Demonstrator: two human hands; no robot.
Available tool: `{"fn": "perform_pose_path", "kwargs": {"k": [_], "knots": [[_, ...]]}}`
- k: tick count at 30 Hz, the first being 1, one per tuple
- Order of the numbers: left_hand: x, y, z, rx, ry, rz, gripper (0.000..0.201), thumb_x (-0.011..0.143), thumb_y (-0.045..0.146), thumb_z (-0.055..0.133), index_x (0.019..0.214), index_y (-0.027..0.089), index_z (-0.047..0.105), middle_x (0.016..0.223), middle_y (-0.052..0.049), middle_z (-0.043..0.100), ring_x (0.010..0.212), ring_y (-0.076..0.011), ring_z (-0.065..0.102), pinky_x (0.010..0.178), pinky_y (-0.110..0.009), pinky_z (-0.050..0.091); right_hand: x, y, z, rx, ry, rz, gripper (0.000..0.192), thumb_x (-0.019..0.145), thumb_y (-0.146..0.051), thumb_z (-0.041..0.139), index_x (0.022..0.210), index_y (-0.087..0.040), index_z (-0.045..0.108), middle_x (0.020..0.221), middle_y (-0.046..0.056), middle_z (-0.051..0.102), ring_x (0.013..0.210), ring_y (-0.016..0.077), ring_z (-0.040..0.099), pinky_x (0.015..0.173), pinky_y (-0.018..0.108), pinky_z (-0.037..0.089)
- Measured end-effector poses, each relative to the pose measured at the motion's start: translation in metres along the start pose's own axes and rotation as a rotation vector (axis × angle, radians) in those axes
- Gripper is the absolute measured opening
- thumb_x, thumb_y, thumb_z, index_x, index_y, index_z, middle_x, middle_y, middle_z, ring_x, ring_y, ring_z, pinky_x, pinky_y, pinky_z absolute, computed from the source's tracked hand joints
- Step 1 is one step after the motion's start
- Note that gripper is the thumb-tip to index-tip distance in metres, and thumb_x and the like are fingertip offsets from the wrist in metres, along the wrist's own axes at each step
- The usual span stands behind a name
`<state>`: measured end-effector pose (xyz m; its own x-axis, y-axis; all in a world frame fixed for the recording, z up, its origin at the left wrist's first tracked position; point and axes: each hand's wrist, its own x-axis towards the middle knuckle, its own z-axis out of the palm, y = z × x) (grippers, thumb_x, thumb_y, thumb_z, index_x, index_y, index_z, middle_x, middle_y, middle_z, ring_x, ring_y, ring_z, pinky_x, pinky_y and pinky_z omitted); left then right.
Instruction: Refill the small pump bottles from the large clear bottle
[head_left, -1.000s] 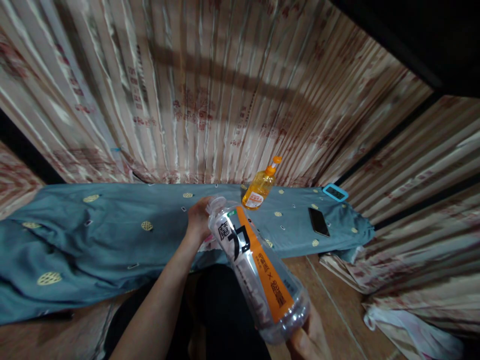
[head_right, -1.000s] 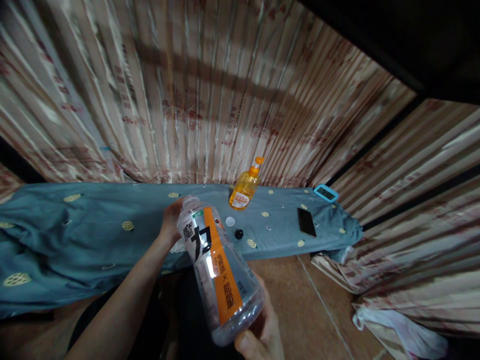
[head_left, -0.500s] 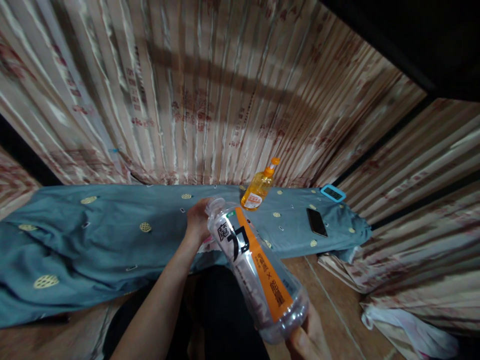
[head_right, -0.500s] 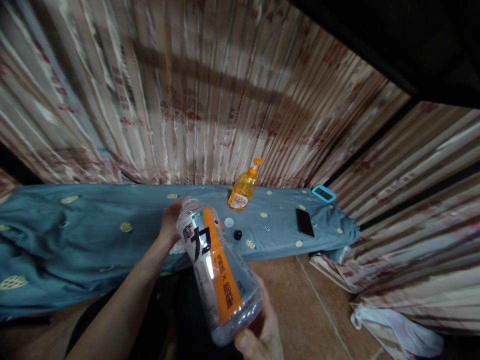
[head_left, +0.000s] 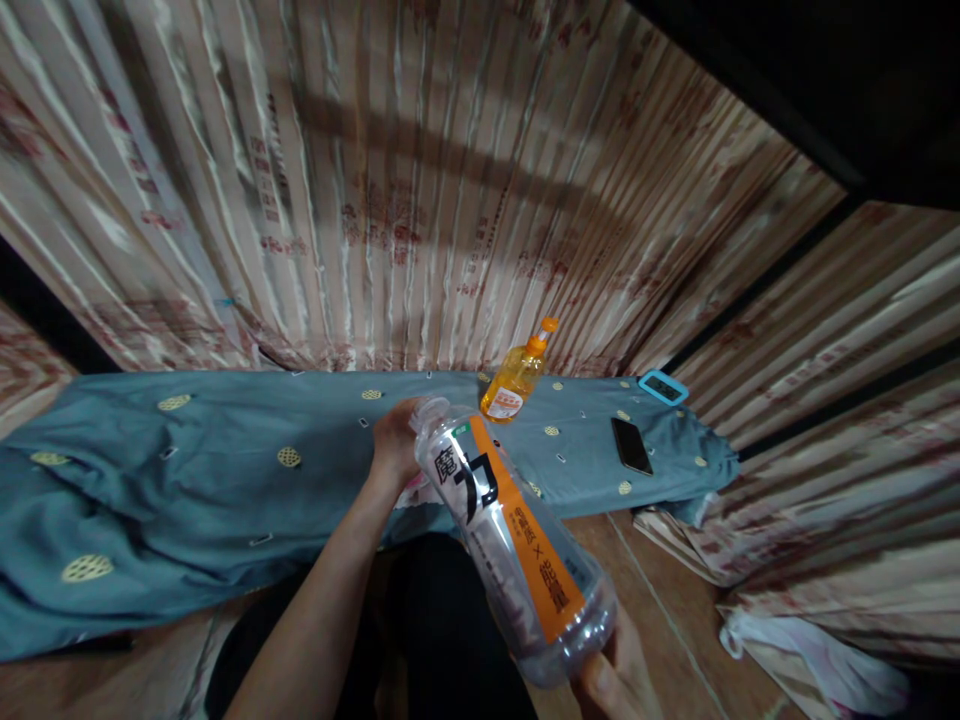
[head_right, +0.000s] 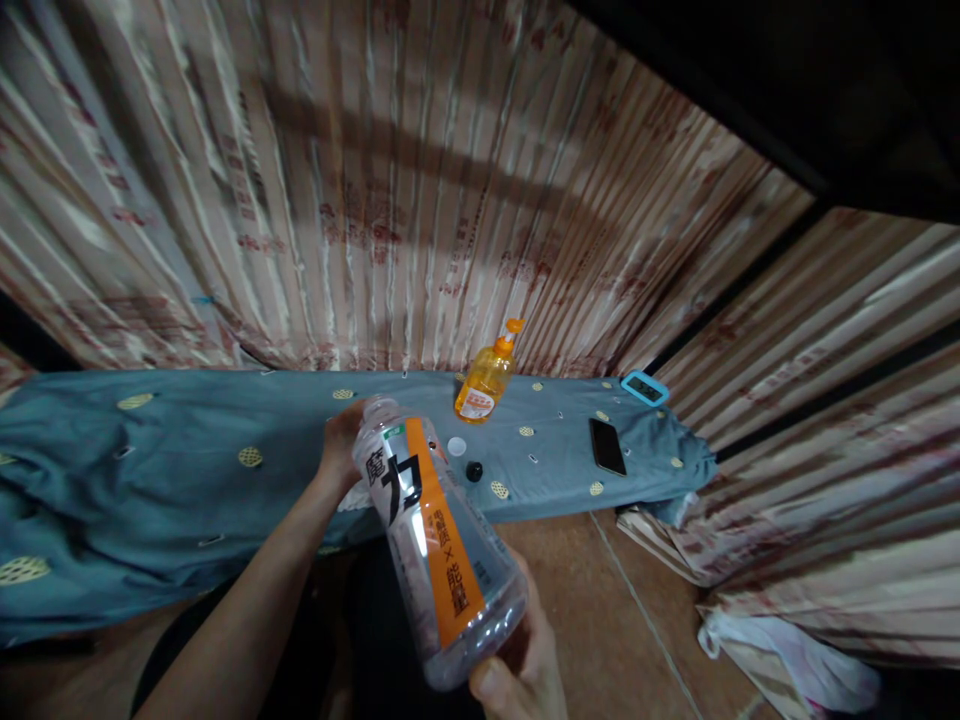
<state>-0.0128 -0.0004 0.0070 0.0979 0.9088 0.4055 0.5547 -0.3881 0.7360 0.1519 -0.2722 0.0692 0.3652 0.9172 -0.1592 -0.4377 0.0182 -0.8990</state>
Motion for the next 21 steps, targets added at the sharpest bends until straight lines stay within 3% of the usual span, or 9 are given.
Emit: {"fn": "perform_pose_path", "kwargs": {"k": [6, 12, 21], "knots": [[0.0001, -0.001, 0.0017, 0.011, 0.011, 0.0, 0.019, 0.092, 0.04, 0.075, 0.087, 0.026, 0.087, 0.101, -0.01, 0.093, 0.1, -0.0331, 0.088, 0.088, -0.04, 0.07, -0.0011, -0.0015, -0.0048, -0.038, -0.003, 0.028, 0.08, 0.061, -0.074, 0.114, 0.124, -0.032, 0.088, 0.133, 0.014, 0.096, 0.146, 0.0506, 0.079, 0.115, 0.055, 0.07], [0.0002, -0.0006, 0.0004, -0.001, -0.009, -0.031, 0.023, 0.093, 0.042, 0.073, 0.097, 0.025, 0.088, 0.108, -0.009, 0.093, 0.108, -0.0341, 0.088, 0.094, -0.038, 0.07, -0.0011, -0.0009, -0.0033, -0.022, -0.002, -0.001, 0.071, 0.063, -0.071, 0.115, 0.119, -0.035, 0.088, 0.131, 0.01, 0.097, 0.141, 0.0466, 0.083, 0.121, 0.054, 0.067], [0.0, -0.001, 0.0021, -0.021, 0.014, -0.021, 0.02, 0.094, 0.041, 0.075, 0.094, 0.027, 0.09, 0.107, -0.009, 0.094, 0.107, -0.0337, 0.088, 0.092, -0.04, 0.071, -0.0005, -0.0049, -0.0074, -0.071, -0.038, 0.028, 0.079, 0.064, -0.073, 0.113, 0.127, -0.034, 0.087, 0.137, 0.013, 0.095, 0.144, 0.0499, 0.081, 0.113, 0.055, 0.071]]}}
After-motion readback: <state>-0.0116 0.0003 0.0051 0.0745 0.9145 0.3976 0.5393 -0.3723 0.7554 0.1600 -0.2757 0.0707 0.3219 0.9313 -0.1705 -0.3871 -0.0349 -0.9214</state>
